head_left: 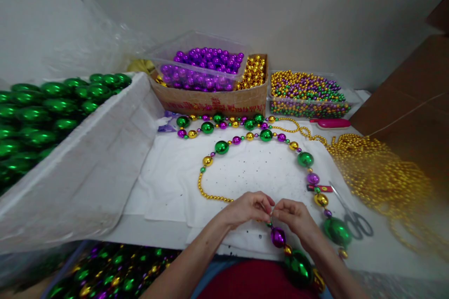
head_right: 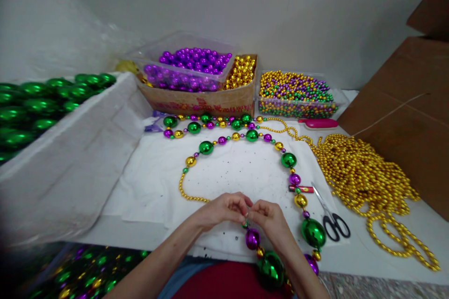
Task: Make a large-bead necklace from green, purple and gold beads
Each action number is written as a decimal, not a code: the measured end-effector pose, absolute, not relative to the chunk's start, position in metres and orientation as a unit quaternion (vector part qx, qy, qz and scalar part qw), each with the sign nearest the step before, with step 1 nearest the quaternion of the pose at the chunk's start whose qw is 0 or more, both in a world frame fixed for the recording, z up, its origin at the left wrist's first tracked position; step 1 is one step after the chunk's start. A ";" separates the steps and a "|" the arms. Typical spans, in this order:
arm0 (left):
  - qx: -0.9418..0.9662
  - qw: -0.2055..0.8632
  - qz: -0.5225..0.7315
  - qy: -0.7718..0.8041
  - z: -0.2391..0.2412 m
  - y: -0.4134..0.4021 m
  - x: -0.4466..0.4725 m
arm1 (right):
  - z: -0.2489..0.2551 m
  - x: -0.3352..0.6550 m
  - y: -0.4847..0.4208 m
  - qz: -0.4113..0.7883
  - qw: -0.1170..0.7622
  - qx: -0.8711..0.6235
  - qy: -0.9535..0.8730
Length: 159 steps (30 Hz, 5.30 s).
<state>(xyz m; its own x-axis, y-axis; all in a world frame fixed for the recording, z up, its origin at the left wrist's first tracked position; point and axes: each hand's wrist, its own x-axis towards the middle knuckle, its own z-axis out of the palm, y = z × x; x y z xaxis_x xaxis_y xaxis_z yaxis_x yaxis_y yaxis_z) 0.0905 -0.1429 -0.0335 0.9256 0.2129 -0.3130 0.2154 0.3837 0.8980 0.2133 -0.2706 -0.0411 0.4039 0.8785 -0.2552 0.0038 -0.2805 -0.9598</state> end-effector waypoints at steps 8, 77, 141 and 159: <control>0.638 0.741 0.067 0.196 -0.046 -0.147 0.093 | -0.046 0.219 -0.269 0.443 0.499 -0.673 -0.318; 0.540 0.764 0.120 0.332 -0.035 -0.170 0.084 | -0.040 0.204 -0.268 0.469 0.517 -0.662 -0.272; 0.811 0.371 0.369 0.261 -0.048 -0.166 0.088 | -0.034 0.194 -0.252 0.439 0.618 -0.606 -0.241; 0.798 0.397 0.349 0.288 -0.048 -0.164 0.083 | -0.039 0.208 -0.236 0.560 0.595 -0.548 -0.179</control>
